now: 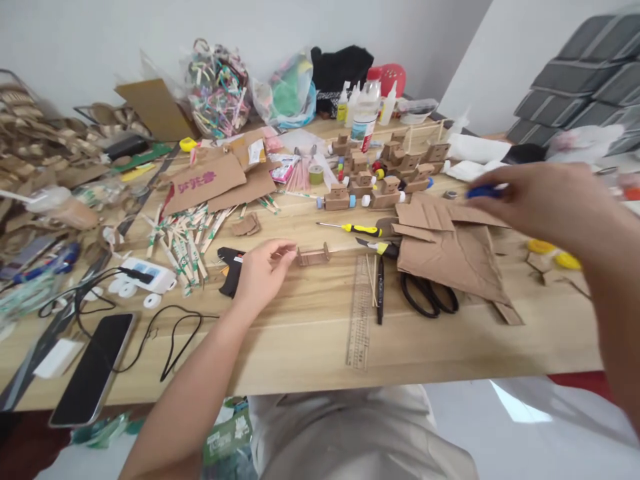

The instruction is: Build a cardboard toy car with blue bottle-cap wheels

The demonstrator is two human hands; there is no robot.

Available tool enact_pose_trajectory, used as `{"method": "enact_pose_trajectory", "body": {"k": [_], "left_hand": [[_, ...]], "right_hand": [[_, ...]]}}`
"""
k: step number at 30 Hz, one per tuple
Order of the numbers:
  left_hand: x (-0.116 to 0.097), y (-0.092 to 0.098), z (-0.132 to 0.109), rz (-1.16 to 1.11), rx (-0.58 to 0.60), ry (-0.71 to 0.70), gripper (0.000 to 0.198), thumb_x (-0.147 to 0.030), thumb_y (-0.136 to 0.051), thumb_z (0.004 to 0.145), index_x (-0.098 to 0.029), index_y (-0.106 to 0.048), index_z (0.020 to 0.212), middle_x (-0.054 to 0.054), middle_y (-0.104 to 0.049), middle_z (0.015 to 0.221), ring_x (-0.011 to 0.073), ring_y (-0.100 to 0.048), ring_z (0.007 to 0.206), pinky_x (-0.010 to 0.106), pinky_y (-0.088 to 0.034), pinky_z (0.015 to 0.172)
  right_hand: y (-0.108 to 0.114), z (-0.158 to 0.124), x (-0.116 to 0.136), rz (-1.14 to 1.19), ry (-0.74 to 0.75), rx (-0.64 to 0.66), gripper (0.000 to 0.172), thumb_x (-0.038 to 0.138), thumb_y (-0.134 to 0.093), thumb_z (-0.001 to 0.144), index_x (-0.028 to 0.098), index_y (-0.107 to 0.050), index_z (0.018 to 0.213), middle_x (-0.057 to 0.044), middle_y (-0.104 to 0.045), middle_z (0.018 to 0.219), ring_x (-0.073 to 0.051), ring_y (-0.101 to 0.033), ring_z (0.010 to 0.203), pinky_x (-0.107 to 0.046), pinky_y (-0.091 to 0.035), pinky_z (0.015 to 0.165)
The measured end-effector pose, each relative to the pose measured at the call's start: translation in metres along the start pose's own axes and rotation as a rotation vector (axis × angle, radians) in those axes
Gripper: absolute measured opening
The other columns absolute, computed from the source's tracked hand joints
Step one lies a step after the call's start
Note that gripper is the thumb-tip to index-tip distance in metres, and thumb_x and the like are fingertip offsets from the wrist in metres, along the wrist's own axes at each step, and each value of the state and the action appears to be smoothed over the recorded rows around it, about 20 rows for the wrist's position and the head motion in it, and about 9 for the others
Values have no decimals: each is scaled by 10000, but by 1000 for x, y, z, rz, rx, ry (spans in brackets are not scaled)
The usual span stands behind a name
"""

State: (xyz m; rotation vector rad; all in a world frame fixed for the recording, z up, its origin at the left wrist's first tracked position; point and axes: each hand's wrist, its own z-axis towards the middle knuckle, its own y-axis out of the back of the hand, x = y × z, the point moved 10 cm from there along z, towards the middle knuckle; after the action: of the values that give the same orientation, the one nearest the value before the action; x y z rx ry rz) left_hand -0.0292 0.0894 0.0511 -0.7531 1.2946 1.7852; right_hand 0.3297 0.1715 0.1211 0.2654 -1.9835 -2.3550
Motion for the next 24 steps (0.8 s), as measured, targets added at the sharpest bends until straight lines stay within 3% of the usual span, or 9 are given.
{"method": "enact_pose_trajectory", "body": {"k": [4,5,7,10,12,15,17,21,24], "left_hand": [[8,-51,-16,-505,288,253,517,-623,-749,809,-165,-751,1049,102,-794,945,201,-741,764,307,-598,667],[7,-65,-21,-585,363,294,597,-689,-747,785,-162,-740,1064,102,-787,942,194,-735,746,296,-590,644],[7,-84,-29,-669,469,345,681,-779,-701,772,-156,-726,1045,92,-765,903,176,-713,705,286,-581,624],[15,-89,-30,-595,500,363,624,-750,-575,890,-150,-717,981,56,-708,766,149,-647,611,273,-547,585],[20,-80,-25,-363,474,317,476,-588,-519,992,-159,-723,982,50,-708,751,161,-650,623,282,-542,616],[14,-58,-15,134,400,163,250,-336,-545,1001,-186,-745,1005,94,-793,976,238,-740,902,347,-562,841],[8,-53,-14,366,413,115,234,-304,-543,997,-198,-751,1016,110,-807,1086,284,-743,1039,384,-546,922],[5,-60,-21,508,510,118,285,-334,-499,1023,-196,-748,1043,120,-818,1063,304,-761,1011,381,-547,863],[3,-60,-21,505,499,100,283,-351,-509,1018,-204,-749,987,104,-818,959,294,-766,925,357,-539,794]], "right_hand": [[-3,-42,161,451,486,180,194,137,-669,888,199,-773,1039,-68,-797,959,-187,-713,830,-295,-504,746],[-6,-53,191,526,597,181,192,109,-645,883,189,-760,1014,-69,-792,950,-185,-714,827,-285,-506,745],[-13,-65,226,621,699,123,120,141,-678,868,181,-728,970,-68,-781,905,-192,-703,794,-280,-504,718],[-31,-62,236,691,653,57,106,148,-710,855,189,-693,951,-39,-758,835,-182,-673,725,-269,-490,673],[-43,-59,230,733,594,59,159,155,-731,860,195,-690,1008,-20,-749,816,-174,-672,705,-263,-499,669],[-55,-63,226,695,573,74,184,148,-736,871,207,-692,1040,-16,-752,822,-186,-695,728,-277,-530,693],[-59,-69,229,609,631,74,147,138,-743,863,203,-699,987,-48,-768,868,-217,-717,801,-305,-552,732],[-50,-67,220,536,694,37,137,172,-752,865,208,-709,990,-89,-780,946,-260,-728,915,-343,-569,799],[-41,-48,180,432,556,26,49,196,-689,896,229,-701,930,-91,-768,920,-279,-723,920,-364,-559,796]]}}
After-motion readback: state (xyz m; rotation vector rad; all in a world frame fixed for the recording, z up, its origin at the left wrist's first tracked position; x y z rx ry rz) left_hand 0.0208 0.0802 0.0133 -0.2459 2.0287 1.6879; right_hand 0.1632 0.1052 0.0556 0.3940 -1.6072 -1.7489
